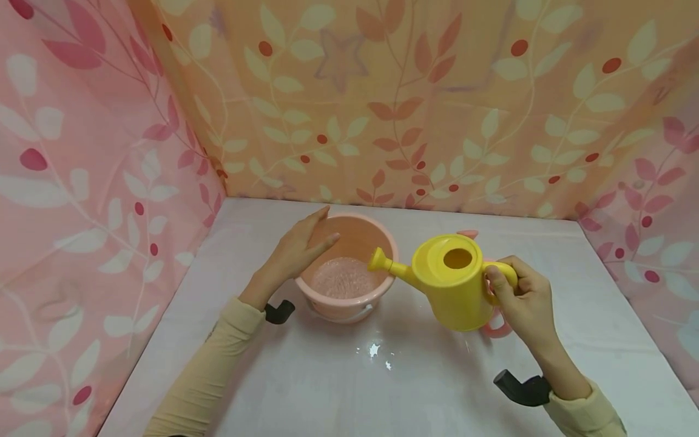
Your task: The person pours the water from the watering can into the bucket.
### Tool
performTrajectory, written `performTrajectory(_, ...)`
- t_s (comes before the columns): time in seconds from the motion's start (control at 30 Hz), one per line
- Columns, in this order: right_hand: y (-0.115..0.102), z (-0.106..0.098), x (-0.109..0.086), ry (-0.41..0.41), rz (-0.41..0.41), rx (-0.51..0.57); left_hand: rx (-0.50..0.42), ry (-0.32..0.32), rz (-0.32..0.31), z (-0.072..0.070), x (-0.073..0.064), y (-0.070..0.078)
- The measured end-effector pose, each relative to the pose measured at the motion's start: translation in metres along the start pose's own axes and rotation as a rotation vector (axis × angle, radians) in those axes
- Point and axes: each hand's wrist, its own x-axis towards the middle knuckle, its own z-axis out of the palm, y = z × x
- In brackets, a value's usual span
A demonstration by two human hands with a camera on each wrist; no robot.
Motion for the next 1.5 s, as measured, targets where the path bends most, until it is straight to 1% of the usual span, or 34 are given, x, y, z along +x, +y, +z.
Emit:
performTrajectory(0.33, 0.0, -0.0006, 0.0011, -0.005, 0.006, 0.009, 0.012, 0.002, -0.008, -0.0001, 0.0, 0.0015)
performTrajectory(0.53, -0.0023, -0.0012, 0.0022, -0.004, 0.012, -0.02, 0.011, 0.005, -0.007, 0.0001, -0.0003, 0.0022)
performTrajectory(0.77, -0.003, -0.0015, 0.0031, -0.004, 0.008, -0.025, 0.003, 0.004, -0.016, 0.0006, -0.0006, 0.0017)
performTrajectory(1.07, -0.0034, -0.0017, 0.0033, -0.005, 0.015, -0.038, 0.013, 0.01, -0.005, 0.0016, 0.0005, 0.0013)
performTrajectory(1.5, -0.0051, -0.0015, 0.0048, -0.003, -0.001, -0.044, 0.007, 0.013, -0.012, 0.0008, -0.0005, 0.0034)
